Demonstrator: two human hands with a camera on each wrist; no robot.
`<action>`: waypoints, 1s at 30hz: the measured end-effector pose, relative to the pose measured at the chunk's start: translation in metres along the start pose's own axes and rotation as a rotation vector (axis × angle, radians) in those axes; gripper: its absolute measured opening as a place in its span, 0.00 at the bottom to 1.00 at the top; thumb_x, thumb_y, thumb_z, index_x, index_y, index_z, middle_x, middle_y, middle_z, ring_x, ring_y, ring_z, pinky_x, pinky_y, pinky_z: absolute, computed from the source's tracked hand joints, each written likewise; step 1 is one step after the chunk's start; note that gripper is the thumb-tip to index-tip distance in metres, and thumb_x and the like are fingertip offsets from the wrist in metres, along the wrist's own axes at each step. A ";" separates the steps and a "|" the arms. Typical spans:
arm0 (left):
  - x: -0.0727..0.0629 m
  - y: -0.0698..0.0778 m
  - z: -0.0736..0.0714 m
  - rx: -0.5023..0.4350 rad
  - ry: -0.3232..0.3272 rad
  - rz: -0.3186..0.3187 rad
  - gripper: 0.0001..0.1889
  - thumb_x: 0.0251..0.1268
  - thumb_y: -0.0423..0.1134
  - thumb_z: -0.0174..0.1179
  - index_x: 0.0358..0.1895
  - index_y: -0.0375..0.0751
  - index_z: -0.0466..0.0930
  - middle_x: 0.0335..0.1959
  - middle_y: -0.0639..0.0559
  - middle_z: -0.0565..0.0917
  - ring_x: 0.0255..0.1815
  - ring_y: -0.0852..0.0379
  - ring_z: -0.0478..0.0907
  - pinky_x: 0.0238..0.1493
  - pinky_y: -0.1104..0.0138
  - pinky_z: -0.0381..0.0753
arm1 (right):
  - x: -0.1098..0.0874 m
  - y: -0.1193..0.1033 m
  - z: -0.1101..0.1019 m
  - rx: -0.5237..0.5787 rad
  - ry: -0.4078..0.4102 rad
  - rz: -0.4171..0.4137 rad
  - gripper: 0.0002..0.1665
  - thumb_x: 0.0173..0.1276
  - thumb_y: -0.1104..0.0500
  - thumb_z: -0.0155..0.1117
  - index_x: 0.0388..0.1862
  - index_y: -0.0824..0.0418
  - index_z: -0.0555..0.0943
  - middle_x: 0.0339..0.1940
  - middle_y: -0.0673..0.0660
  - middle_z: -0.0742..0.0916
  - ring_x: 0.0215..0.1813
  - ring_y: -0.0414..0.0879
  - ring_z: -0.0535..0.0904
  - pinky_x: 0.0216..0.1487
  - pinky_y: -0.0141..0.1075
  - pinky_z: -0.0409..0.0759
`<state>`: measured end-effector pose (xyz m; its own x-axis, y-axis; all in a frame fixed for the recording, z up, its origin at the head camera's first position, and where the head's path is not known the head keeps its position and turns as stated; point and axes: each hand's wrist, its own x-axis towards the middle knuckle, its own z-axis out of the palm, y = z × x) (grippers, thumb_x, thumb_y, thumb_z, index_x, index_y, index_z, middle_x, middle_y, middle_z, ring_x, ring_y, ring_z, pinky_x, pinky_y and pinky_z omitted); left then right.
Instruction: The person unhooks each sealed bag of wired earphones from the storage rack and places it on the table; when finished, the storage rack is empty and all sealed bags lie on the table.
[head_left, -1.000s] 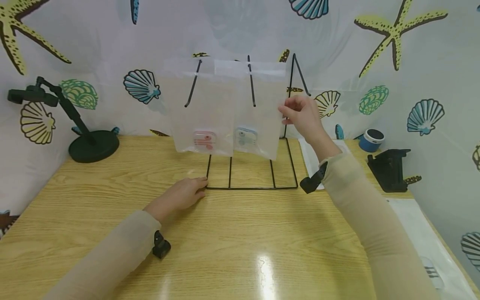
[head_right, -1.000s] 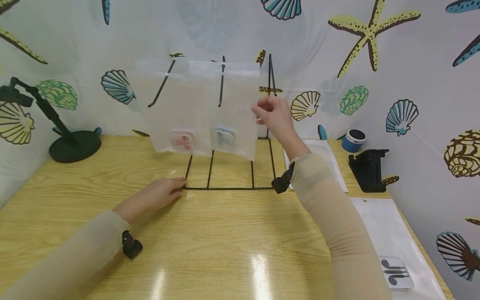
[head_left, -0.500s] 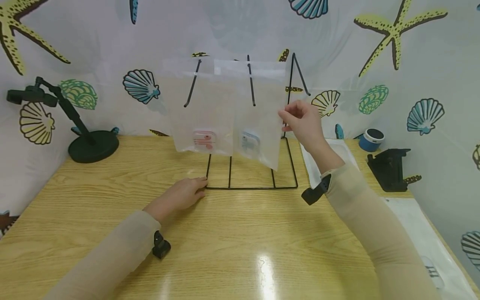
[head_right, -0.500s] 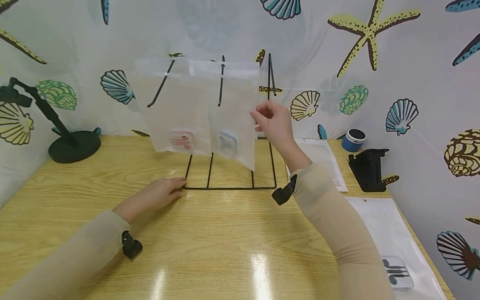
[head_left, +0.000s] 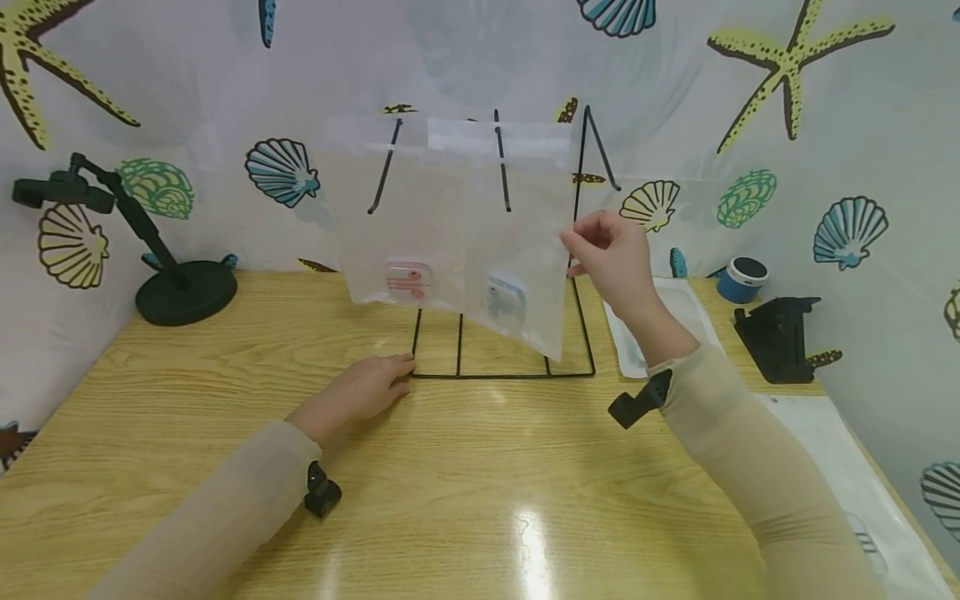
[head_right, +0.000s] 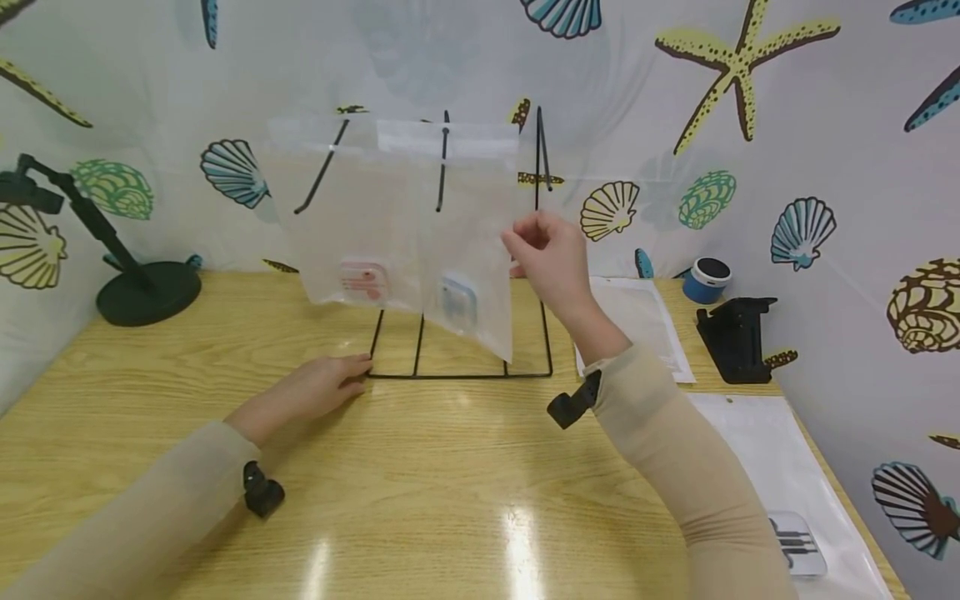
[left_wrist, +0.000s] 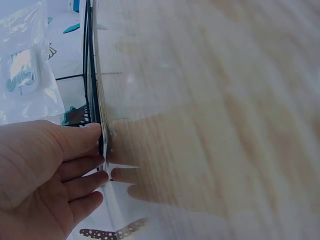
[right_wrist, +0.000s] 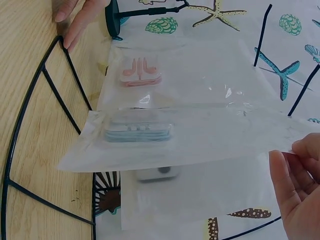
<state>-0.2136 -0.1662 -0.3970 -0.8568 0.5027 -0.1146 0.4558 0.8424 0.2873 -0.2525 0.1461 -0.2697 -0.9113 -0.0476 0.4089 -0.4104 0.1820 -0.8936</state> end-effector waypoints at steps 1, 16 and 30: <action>0.000 0.000 0.000 0.001 0.001 0.002 0.23 0.69 0.36 0.52 0.63 0.28 0.65 0.64 0.35 0.65 0.62 0.38 0.64 0.59 0.50 0.66 | -0.001 -0.001 0.000 0.001 0.001 -0.005 0.08 0.62 0.63 0.64 0.30 0.68 0.78 0.28 0.57 0.79 0.29 0.52 0.76 0.26 0.34 0.81; -0.001 0.001 -0.001 0.001 0.008 -0.001 0.23 0.68 0.36 0.52 0.63 0.28 0.66 0.63 0.35 0.66 0.61 0.39 0.65 0.59 0.50 0.66 | -0.016 -0.007 0.001 0.011 0.006 -0.051 0.07 0.62 0.66 0.63 0.28 0.71 0.76 0.26 0.57 0.79 0.27 0.50 0.76 0.24 0.32 0.81; 0.000 0.002 0.000 -0.008 0.009 0.005 0.23 0.68 0.36 0.52 0.63 0.28 0.66 0.63 0.35 0.66 0.61 0.39 0.65 0.58 0.50 0.66 | -0.030 -0.013 -0.001 0.026 0.003 -0.099 0.09 0.62 0.67 0.63 0.27 0.72 0.75 0.26 0.57 0.79 0.23 0.45 0.76 0.23 0.34 0.81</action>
<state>-0.2128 -0.1651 -0.3962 -0.8566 0.5052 -0.1044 0.4584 0.8382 0.2954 -0.2203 0.1457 -0.2706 -0.8660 -0.0611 0.4963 -0.4995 0.1514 -0.8530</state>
